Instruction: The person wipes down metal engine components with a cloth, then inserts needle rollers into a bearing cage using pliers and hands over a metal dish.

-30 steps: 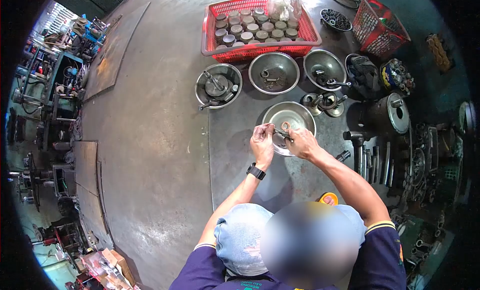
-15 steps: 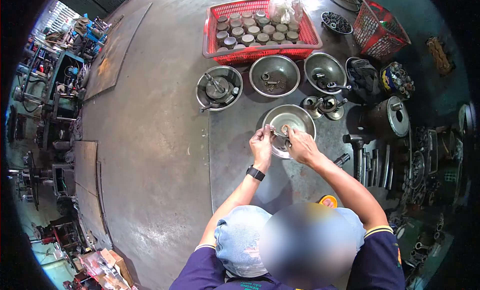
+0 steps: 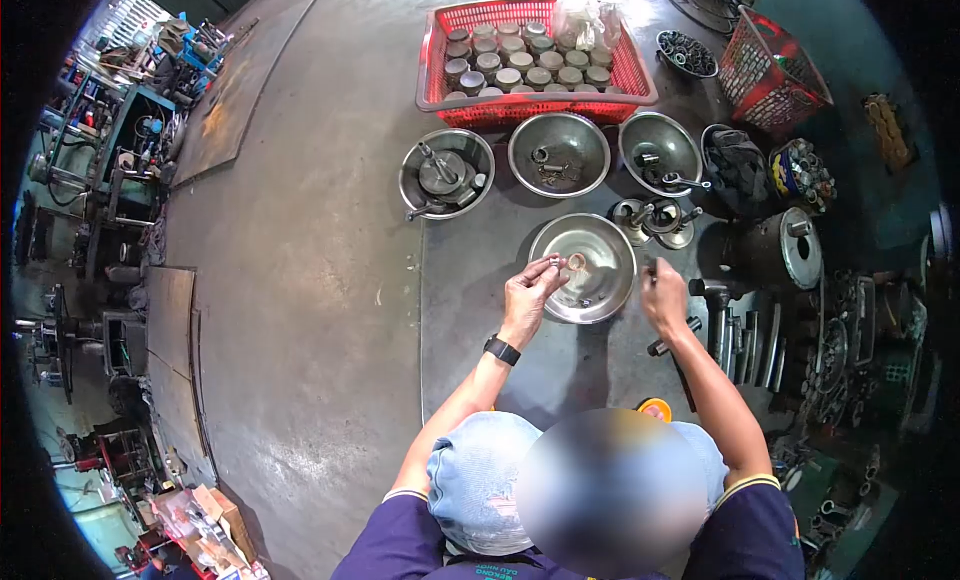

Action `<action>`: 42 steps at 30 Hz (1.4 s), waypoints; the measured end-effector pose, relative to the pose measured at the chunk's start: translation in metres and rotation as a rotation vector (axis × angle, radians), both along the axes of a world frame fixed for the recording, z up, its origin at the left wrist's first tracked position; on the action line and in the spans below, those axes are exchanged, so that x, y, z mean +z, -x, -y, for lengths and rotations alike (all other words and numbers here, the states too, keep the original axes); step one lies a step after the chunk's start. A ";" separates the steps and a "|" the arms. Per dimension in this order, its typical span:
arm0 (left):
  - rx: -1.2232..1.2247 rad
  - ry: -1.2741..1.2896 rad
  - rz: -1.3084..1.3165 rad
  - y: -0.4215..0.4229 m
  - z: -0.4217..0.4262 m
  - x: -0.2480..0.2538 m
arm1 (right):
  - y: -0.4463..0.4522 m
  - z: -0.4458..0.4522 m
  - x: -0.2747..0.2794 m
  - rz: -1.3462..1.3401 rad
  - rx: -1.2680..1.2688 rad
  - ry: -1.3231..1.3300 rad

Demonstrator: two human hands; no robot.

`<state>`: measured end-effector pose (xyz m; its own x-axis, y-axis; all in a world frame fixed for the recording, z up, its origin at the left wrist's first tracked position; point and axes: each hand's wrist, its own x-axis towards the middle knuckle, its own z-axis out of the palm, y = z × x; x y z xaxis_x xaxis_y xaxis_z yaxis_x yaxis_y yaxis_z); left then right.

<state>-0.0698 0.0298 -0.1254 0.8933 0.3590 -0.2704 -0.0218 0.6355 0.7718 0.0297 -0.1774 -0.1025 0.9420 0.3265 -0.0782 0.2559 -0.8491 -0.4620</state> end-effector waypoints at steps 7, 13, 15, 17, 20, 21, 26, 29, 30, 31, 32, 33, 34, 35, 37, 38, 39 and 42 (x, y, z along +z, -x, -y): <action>-0.046 0.003 -0.120 0.002 -0.001 -0.009 | -0.010 0.042 -0.034 -0.020 -0.148 0.443; -0.070 -0.063 -0.182 0.006 -0.004 -0.021 | 0.009 -0.006 -0.021 0.170 0.405 0.023; -0.083 -0.096 -0.165 0.007 -0.001 -0.020 | 0.011 -0.018 -0.030 0.131 0.508 0.053; -0.092 -0.127 -0.147 0.007 0.000 -0.014 | 0.008 -0.027 -0.046 0.052 0.636 0.273; -0.084 0.008 -0.171 0.009 -0.003 -0.009 | 0.008 -0.041 -0.053 -0.014 0.593 0.387; -0.077 0.053 -0.160 0.009 -0.004 -0.010 | 0.006 -0.047 -0.047 -0.077 0.579 0.417; -0.097 0.119 -0.142 0.009 -0.005 -0.014 | 0.002 -0.051 -0.042 -0.100 0.600 0.449; -0.101 0.140 -0.122 0.010 -0.004 -0.014 | 0.003 -0.045 -0.054 -0.014 0.606 0.372; -0.098 0.144 -0.125 0.010 -0.004 -0.015 | 0.003 -0.047 -0.052 0.019 0.585 0.324; -0.094 0.148 -0.130 0.012 -0.004 -0.017 | 0.003 -0.048 -0.050 0.019 0.592 0.326; -0.087 0.149 -0.129 0.012 -0.004 -0.019 | 0.002 -0.048 -0.047 -0.064 0.480 0.144; -0.082 0.139 -0.134 0.011 -0.003 -0.022 | 0.001 -0.050 -0.041 -0.146 0.364 -0.036; -0.078 0.128 -0.139 0.011 -0.003 -0.025 | 0.000 -0.051 -0.037 -0.147 0.370 -0.035; -0.075 0.128 -0.140 0.011 -0.003 -0.027 | -0.002 -0.053 -0.033 -0.288 0.271 -0.257; -0.089 0.093 -0.136 0.011 -0.002 -0.029 | -0.004 -0.058 -0.026 -0.553 0.132 -0.640; -0.091 0.095 -0.137 0.010 -0.001 -0.030 | -0.003 -0.061 -0.024 -0.553 0.129 -0.639; -0.097 0.088 -0.151 0.009 -0.001 -0.029 | -0.002 -0.066 -0.017 -0.556 0.133 -0.702; -0.118 0.064 -0.159 0.008 -0.001 -0.027 | 0.000 -0.074 -0.012 -0.570 0.153 -0.780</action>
<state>-0.0775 0.0304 -0.1523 0.8722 0.2324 -0.4304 0.1746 0.6741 0.7177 0.0295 -0.1032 -0.1144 0.7734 0.5950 -0.2187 -0.0977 -0.2289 -0.9685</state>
